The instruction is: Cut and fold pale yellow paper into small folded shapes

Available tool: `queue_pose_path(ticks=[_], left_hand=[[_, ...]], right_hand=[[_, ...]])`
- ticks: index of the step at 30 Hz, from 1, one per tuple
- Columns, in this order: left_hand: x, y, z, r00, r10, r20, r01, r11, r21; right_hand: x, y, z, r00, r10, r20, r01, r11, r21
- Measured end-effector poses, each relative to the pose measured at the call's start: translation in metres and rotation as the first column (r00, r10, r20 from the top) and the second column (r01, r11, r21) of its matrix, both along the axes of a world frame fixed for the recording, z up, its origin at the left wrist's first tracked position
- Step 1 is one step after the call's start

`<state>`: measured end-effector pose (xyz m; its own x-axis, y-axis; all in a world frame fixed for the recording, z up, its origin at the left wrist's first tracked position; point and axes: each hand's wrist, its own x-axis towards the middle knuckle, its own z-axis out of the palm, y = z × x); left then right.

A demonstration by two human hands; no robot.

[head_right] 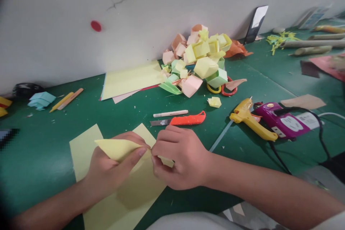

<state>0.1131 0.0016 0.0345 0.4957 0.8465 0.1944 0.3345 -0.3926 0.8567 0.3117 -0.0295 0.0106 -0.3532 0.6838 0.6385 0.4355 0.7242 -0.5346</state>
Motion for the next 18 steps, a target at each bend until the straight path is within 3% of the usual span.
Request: queue_pose_path(ticks=[6,11,18], left_hand=[[-0.0008,0.0027,0.0041,0.998,0.053,-0.02,-0.055,0.983,-0.175],[-0.0006,0.0034,0.0047,0.992,0.119,-0.034,-0.123,0.921,-0.371],[-0.0025,0.0063,0.0065,0.985,0.172,-0.012,-0.164,0.911,-0.377]], right_hand=[[0.0026,0.0017,-0.0019,1.0,-0.007,0.019,0.008,1.0,-0.025],[0.0049,0.0028,-0.001,1.0,0.011,0.016,-0.01,0.999,-0.04],[0.0081,0.004,-0.0014,1.0,0.014,0.025,-0.013,0.998,-0.054]])
